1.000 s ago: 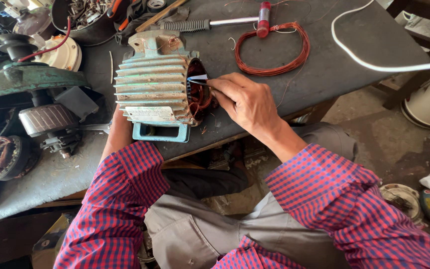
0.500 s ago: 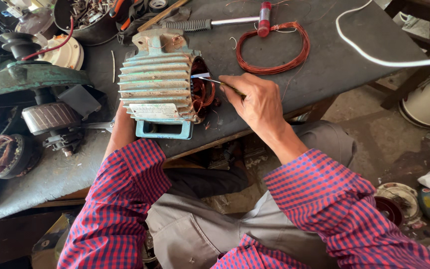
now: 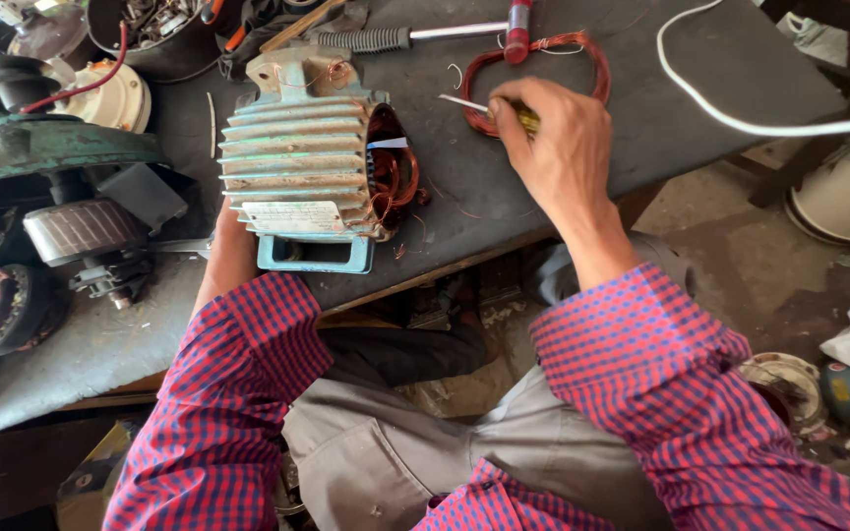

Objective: The person inserts and compacts copper wire into the stator slots of a motor housing. They use a yellow-handled screwdriver to push the wire into the slots and a rubber mallet to tap the housing and settle the windings.

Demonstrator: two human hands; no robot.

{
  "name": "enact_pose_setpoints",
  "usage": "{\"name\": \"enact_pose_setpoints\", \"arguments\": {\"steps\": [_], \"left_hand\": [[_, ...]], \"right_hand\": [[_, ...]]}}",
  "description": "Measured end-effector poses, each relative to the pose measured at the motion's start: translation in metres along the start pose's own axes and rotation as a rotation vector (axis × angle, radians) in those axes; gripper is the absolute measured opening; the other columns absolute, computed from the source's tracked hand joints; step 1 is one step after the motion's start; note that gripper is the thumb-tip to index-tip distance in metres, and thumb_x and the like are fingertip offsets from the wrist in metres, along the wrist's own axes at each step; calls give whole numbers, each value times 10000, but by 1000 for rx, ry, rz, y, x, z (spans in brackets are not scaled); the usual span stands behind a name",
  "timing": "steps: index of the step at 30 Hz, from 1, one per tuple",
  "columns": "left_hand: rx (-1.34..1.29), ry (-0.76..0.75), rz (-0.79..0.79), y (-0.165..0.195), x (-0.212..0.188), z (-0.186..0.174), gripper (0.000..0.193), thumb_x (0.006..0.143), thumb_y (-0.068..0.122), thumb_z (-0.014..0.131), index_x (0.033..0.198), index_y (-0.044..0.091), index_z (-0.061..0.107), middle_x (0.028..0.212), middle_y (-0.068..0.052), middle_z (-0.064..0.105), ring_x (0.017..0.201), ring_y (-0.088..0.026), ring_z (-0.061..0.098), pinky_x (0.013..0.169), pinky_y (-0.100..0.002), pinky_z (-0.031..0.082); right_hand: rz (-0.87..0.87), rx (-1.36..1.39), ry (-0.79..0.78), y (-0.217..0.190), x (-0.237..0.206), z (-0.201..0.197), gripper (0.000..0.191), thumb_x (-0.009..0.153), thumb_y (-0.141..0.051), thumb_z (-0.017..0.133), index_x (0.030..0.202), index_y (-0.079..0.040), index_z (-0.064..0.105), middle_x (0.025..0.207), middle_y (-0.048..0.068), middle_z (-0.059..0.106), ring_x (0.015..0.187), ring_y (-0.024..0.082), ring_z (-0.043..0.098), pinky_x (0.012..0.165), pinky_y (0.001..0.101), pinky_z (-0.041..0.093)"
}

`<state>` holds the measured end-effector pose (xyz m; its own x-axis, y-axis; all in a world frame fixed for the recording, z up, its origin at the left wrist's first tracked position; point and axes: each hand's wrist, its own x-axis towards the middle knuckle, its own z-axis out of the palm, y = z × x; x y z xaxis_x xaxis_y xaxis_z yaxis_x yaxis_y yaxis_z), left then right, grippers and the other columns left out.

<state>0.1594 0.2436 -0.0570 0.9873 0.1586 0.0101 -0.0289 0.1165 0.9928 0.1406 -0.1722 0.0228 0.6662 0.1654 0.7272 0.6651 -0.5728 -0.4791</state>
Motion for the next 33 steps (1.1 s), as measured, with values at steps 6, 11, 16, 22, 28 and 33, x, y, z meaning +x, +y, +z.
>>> {"name": "enact_pose_setpoints", "arguments": {"steps": [6, 11, 16, 22, 28, 33], "left_hand": [[-48, 13, -23, -3, -8, -13, 430, 1085, 313, 543, 1398, 21, 584, 1280, -131, 665, 1095, -222, 665, 932, -361, 568], [-223, 16, -68, 7, -20, -33, 431, 1085, 317, 543, 1396, 21, 585, 1278, -131, 667, 1093, -223, 666, 931, -361, 569], [176, -105, 249, 12, -41, -42, 387, 1092, 161, 565, 1445, 20, 488, 1326, -122, 615, 1176, -199, 606, 1010, -360, 537], [-28, -96, 117, 12, -49, -38, 355, 1103, 192, 498, 1425, 42, 495, 1313, -107, 634, 1165, -196, 633, 994, -353, 551], [209, -137, 251, 6, -48, -49, 368, 1084, 181, 555, 1407, 10, 512, 1310, -138, 639, 1171, -211, 627, 1015, -359, 534], [528, -188, 460, 5, -51, -54, 392, 1077, 78, 586, 1450, -5, 497, 1355, -150, 612, 1221, -210, 582, 1072, -362, 489]], "right_hand": [[-217, -30, 59, -29, 6, 17, 162, 918, -120, 836, 1055, -98, 751, 1098, 54, 746, 1012, 236, 691, 858, 383, 572], [-328, 105, 25, -61, 4, 39, 195, 842, -126, 867, 975, -87, 731, 1052, 35, 692, 963, 225, 685, 793, 348, 580], [-294, 52, 12, -71, 4, 46, 120, 855, -68, 820, 942, -81, 738, 992, 10, 636, 874, 197, 661, 690, 346, 563], [-326, -21, 21, -71, 2, 48, 81, 864, -40, 737, 941, -66, 739, 967, 18, 628, 827, 203, 633, 663, 345, 555], [-378, -70, 21, -68, 4, 52, 35, 880, -39, 679, 874, -48, 712, 912, 25, 622, 806, 186, 617, 650, 336, 548], [-465, -59, 8, -66, 12, 55, 93, 922, -49, 647, 845, -23, 693, 895, 50, 608, 778, 180, 613, 596, 325, 522]]}}
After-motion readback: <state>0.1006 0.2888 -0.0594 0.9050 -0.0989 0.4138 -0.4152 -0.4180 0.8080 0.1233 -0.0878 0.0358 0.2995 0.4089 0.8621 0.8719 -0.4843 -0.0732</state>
